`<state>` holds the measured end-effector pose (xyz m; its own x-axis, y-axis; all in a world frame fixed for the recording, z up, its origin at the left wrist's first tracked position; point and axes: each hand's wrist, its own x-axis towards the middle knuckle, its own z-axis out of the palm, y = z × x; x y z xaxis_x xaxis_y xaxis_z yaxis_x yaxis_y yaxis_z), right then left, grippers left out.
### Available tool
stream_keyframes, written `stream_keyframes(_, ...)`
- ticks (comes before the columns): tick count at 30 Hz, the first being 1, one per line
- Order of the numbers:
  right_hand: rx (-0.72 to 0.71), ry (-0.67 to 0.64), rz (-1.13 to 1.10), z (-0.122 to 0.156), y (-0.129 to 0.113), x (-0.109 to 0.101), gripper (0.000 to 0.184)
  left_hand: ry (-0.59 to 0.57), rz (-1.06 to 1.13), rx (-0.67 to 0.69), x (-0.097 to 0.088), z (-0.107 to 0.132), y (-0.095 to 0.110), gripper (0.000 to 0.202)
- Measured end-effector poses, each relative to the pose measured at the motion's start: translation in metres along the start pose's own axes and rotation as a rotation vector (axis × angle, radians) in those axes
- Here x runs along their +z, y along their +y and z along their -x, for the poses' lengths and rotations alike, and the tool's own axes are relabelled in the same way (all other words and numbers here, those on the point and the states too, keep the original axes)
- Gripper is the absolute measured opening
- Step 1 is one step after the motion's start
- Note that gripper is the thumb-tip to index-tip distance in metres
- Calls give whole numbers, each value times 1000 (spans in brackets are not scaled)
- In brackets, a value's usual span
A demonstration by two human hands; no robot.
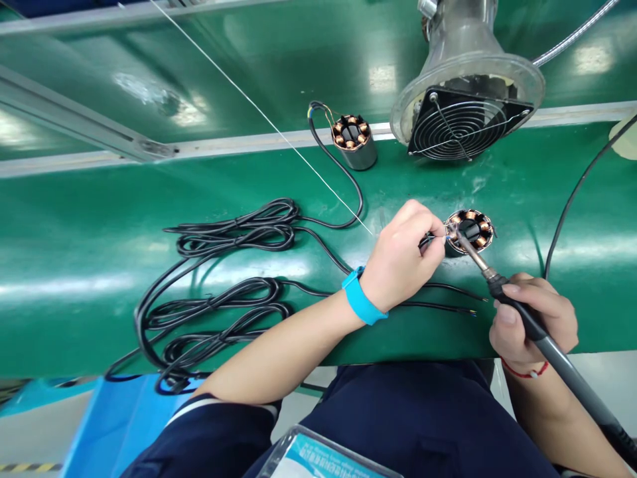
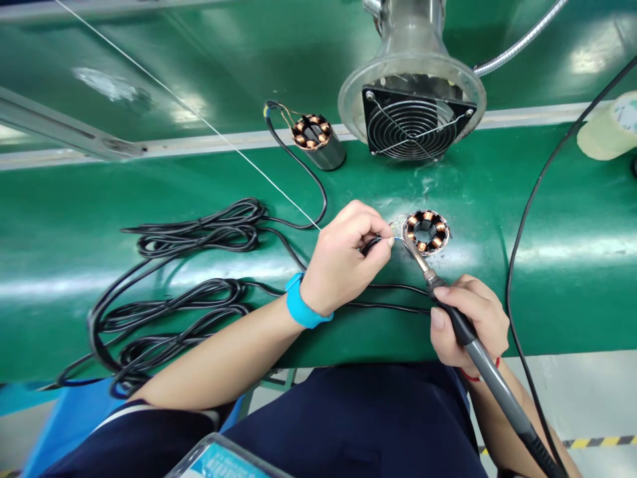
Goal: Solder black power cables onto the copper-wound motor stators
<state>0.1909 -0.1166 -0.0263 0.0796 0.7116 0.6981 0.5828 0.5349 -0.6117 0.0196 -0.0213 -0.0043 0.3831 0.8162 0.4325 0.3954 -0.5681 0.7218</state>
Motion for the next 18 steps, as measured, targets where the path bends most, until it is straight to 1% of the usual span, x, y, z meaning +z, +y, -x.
stream_keyframes(3,1,3,20,-1,0,0,24,6,17,2,0,0,0,19)
stream_keyframes(7,-26,-32,-30,-1,0,0,27,18,27,12,1,0,1,20)
stream_keyframes(10,-21,-40,-38,0,0,0,28,19,15,16,1,0,0,20)
stream_keyframes(15,-29,30,5,0,1,0,29,14,1,-3,1,0,0,20)
stream_keyframes(18,5,49,66,-3,1,3,34,18,6,7,2,0,0,20)
